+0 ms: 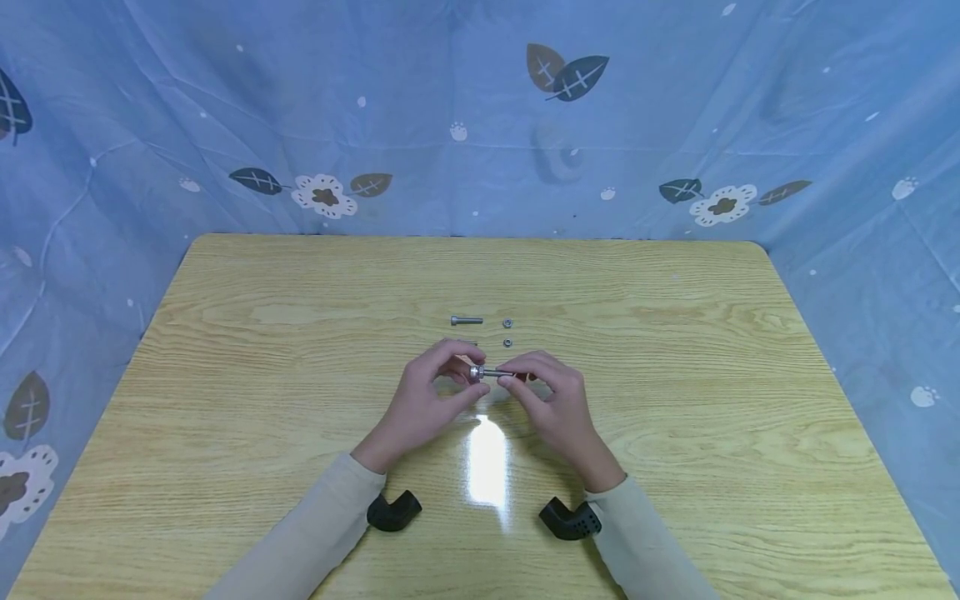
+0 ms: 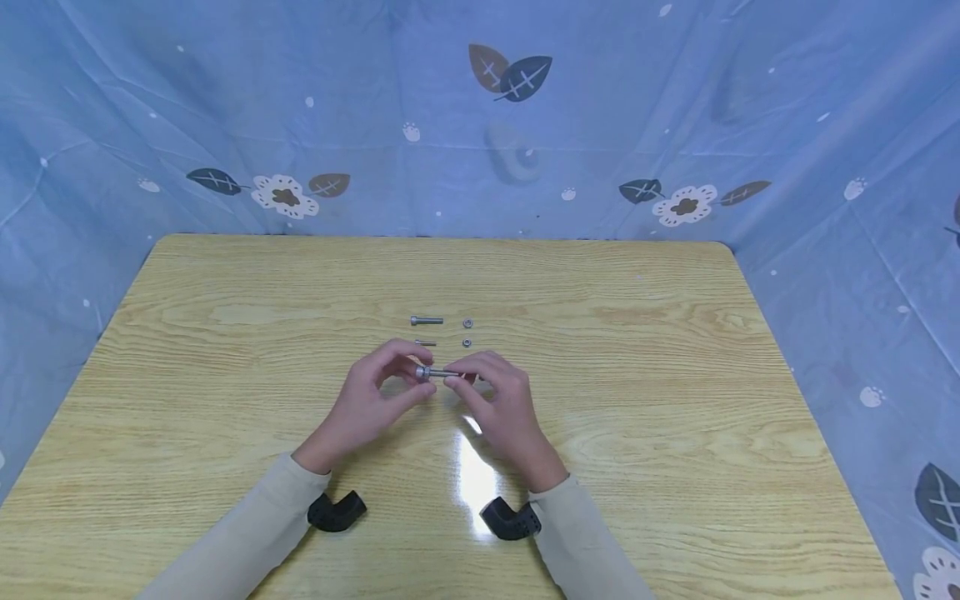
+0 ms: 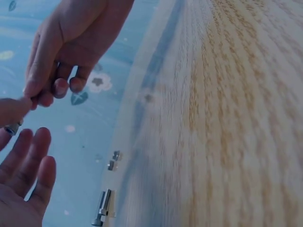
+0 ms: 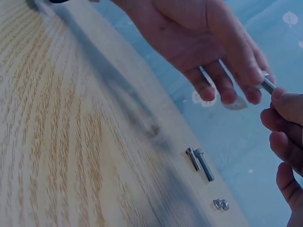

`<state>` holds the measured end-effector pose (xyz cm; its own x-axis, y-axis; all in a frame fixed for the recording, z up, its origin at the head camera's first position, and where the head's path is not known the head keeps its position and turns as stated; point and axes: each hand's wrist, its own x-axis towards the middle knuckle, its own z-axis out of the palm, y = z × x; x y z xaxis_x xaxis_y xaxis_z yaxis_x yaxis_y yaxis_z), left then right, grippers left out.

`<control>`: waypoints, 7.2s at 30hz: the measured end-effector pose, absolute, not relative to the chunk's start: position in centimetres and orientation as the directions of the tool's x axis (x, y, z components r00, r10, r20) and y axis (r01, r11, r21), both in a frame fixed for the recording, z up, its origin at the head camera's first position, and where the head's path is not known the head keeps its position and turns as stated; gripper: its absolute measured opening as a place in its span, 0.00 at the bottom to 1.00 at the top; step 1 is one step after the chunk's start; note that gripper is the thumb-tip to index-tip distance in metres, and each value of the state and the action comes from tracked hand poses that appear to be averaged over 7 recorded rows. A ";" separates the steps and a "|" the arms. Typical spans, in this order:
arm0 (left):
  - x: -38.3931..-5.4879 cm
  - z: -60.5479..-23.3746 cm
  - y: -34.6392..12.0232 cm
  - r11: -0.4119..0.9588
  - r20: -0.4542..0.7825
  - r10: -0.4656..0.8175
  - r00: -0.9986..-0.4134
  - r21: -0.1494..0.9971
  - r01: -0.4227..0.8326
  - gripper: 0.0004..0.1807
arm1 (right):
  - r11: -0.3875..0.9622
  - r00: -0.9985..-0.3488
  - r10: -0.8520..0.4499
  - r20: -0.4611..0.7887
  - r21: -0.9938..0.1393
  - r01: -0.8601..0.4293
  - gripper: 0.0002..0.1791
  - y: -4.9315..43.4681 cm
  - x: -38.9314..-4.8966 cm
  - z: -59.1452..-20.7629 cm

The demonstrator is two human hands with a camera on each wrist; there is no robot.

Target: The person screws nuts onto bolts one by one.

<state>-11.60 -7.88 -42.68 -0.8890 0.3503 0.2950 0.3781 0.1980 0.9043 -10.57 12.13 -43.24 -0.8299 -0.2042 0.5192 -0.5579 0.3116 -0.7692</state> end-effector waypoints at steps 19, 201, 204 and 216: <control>-11.4 -42.3 -7.9 0.212 0.191 0.360 -0.913 0.937 0.279 0.09 | 0.289 -0.837 -0.203 0.508 -0.786 -0.547 0.08 12.0 -10.5 -43.1; -18.3 -42.8 -9.8 0.593 -0.054 0.283 -0.958 0.795 0.131 0.09 | 0.539 -0.997 -0.078 0.004 -0.841 -0.046 0.13 13.4 -15.9 -44.8; -18.4 -42.8 -9.6 0.601 -0.057 0.283 -0.958 0.789 0.130 0.10 | 0.535 -0.997 -0.081 0.006 -0.843 -0.048 0.13 13.1 -16.0 -44.8; -18.5 -43.0 -8.7 0.647 -0.076 0.277 -0.958 0.752 0.127 0.10 | 0.577 -0.998 -0.068 0.002 -0.816 -0.041 0.10 12.7 -16.3 -45.2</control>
